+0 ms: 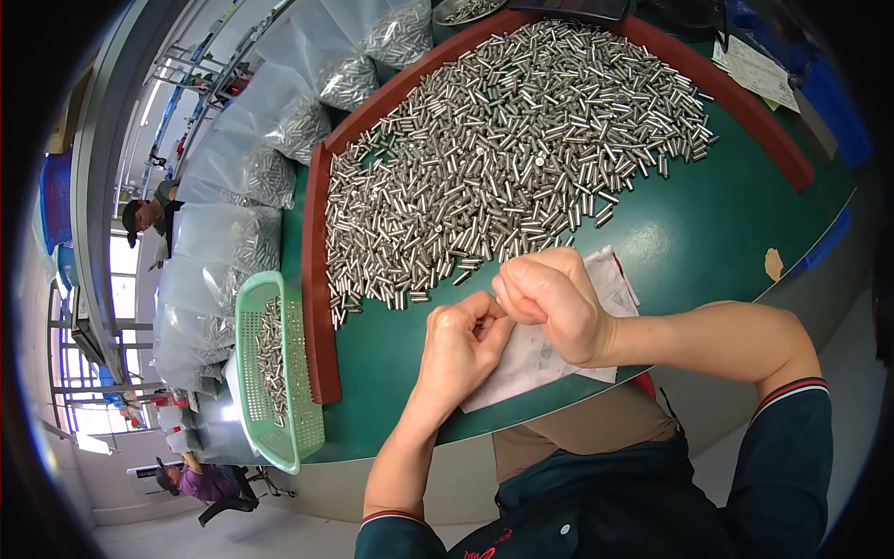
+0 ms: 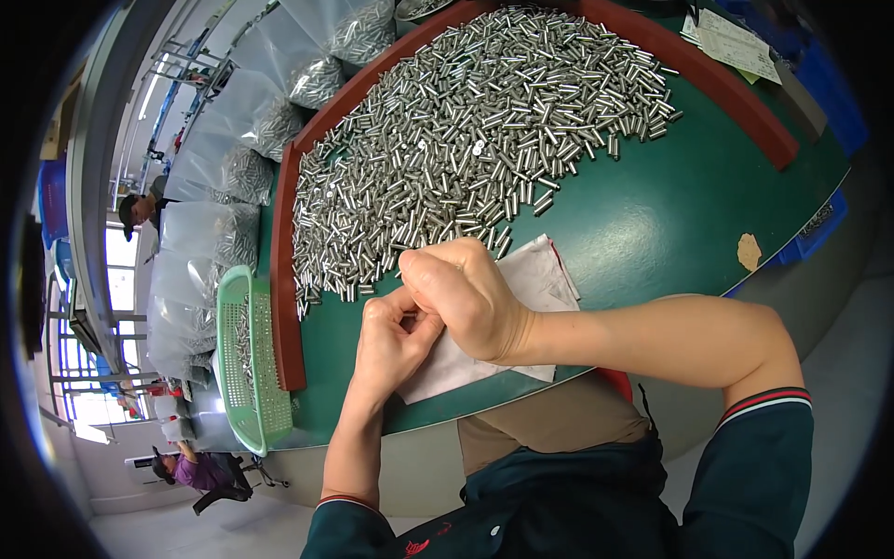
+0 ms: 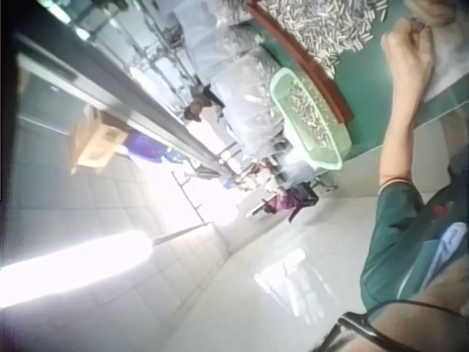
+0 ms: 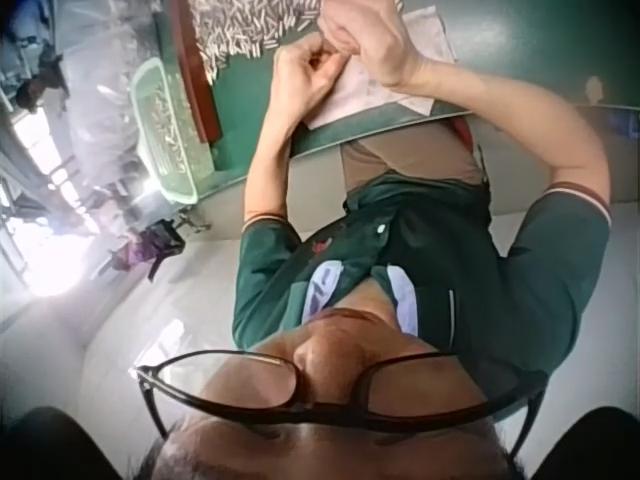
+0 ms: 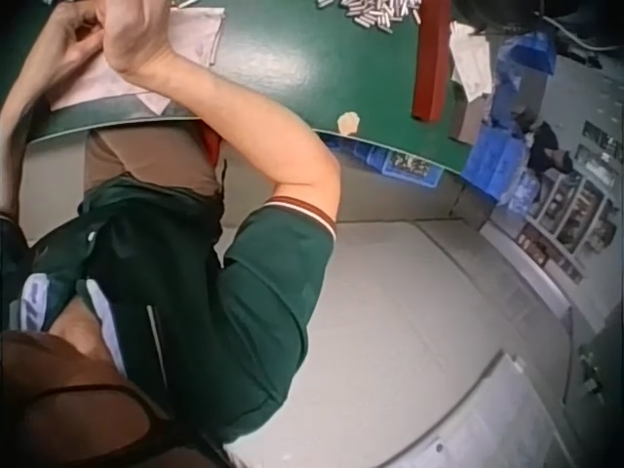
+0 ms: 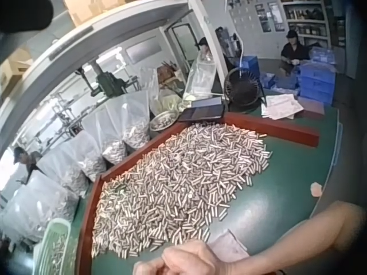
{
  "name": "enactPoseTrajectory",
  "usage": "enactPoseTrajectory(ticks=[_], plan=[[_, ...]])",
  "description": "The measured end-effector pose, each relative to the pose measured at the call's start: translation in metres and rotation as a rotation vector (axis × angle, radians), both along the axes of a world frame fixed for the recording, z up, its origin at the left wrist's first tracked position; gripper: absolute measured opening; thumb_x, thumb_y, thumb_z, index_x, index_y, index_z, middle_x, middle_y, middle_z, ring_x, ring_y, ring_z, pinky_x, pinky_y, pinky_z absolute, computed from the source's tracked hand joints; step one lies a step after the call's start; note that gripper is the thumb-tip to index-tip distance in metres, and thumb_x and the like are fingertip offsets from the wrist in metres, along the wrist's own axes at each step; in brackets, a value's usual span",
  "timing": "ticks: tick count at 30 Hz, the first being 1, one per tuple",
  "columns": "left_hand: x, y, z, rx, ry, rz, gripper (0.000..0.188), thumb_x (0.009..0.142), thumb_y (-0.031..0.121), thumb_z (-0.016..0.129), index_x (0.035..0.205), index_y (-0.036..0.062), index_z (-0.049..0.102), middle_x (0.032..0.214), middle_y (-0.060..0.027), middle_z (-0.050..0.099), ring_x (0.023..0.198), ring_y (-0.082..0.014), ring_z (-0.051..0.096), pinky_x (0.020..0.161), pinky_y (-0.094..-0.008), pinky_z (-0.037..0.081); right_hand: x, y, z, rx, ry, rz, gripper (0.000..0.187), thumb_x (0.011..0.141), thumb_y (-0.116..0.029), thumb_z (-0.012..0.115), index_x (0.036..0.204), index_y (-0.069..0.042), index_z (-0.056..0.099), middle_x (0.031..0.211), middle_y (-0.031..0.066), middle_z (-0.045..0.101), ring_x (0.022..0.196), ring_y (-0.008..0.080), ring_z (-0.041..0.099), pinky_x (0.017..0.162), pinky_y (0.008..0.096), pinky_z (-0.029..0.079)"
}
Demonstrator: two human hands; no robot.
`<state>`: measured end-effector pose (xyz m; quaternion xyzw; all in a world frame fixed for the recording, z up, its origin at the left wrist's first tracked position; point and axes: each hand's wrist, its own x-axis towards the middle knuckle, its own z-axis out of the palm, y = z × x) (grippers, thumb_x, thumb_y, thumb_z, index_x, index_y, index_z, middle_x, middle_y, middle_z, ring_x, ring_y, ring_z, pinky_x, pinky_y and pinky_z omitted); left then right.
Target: The person is manually inspecting and sorting small metal pins at a factory workstation, placing selected ones into a basket.
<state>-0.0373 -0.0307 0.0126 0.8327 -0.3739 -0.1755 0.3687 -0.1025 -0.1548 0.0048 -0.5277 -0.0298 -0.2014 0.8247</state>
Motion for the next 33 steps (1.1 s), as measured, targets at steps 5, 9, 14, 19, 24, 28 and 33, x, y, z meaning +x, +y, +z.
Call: enactPoseTrajectory(ticks=[5, 9, 14, 19, 24, 28, 33], plan=[[-0.001, -0.001, -0.001, -0.018, 0.039, -0.002, 0.009, 0.071, 0.003, 0.061, 0.066, -0.0033, 0.056, 0.046, -0.0056, 0.047, 0.041, -0.0074, 0.040, 0.041, -0.0244, 0.034, 0.006, -0.002, 0.006, 0.084, 0.025, -0.004, 0.039, 0.085, -0.017, 0.034, 0.048, -0.009, 0.026, 0.045, -0.0011, 0.028, 0.043, 0.0074, 0.023, 0.041, 0.0232, 0.019], [0.001, 0.001, -0.003, -0.016, 0.070, 0.009, 0.010, 0.071, 0.004, 0.061, 0.067, -0.0034, 0.056, 0.048, -0.0038, 0.048, 0.043, -0.0062, 0.039, 0.041, -0.0233, 0.034, 0.007, -0.014, 0.008, 0.244, 0.082, 0.061, 0.039, 0.085, -0.019, 0.032, 0.048, -0.010, 0.026, 0.043, -0.0014, 0.027, 0.040, 0.0073, 0.019, 0.039, 0.0240, 0.016], [0.025, 0.012, 0.006, -0.347, 0.707, 0.092, 0.006, 0.082, 0.009, 0.055, 0.083, 0.0036, 0.053, 0.074, -0.0014, 0.054, 0.056, -0.0034, 0.039, 0.050, -0.0168, 0.031, 0.015, -0.036, 0.008, 0.454, 0.040, 0.059, 0.040, 0.085, -0.023, 0.030, 0.047, -0.013, 0.024, 0.041, -0.0022, 0.022, 0.037, 0.0085, 0.015, 0.037, 0.0251, 0.015], [0.051, 0.034, -0.002, -0.793, 1.229, 0.106, 0.015, 0.083, 0.010, 0.054, 0.097, 0.0029, 0.052, 0.076, -0.0045, 0.048, 0.055, -0.0062, 0.034, 0.049, -0.0178, 0.030, 0.013, -0.032, 0.015, 0.460, 0.043, 0.064, 0.041, 0.086, -0.025, 0.030, 0.047, -0.014, 0.024, 0.040, -0.0026, 0.022, 0.036, 0.0087, 0.014, 0.037, 0.0248, 0.015], [0.050, 0.030, -0.001, -0.776, 1.216, 0.184, 0.020, 0.086, 0.016, 0.048, 0.100, 0.0008, 0.051, 0.078, -0.0077, 0.051, 0.058, -0.0094, 0.041, 0.051, -0.0210, 0.035, 0.012, -0.032, 0.013, 0.505, 0.012, 0.052, 0.036, 0.083, -0.018, 0.032, 0.048, -0.012, 0.026, 0.041, -0.0016, 0.024, 0.037, 0.0070, 0.016, 0.036, 0.0237, 0.014], [0.052, 0.034, -0.001, -0.756, 1.124, 0.203, 0.027, 0.089, 0.025, 0.043, 0.077, 0.0022, 0.051, 0.072, -0.0073, 0.053, 0.056, -0.0106, 0.043, 0.050, -0.0204, 0.034, 0.013, -0.031, 0.014, 0.491, 0.024, 0.044, 0.035, 0.083, -0.018, 0.032, 0.048, -0.012, 0.026, 0.042, -0.0014, 0.025, 0.038, 0.0070, 0.016, 0.037, 0.0233, 0.014], [0.037, 0.010, -0.010, -0.138, -0.007, 0.284, 0.019, 0.071, 0.013, 0.068, 0.071, -0.0009, 0.056, 0.048, 0.0024, 0.039, 0.046, -0.0036, 0.036, 0.043, -0.0213, 0.030, 0.014, -0.034, 0.014, 0.415, 0.074, 0.039, 0.040, 0.086, -0.024, 0.030, 0.047, -0.014, 0.025, 0.041, -0.0025, 0.023, 0.037, 0.0084, 0.014, 0.038, 0.0247, 0.017]])
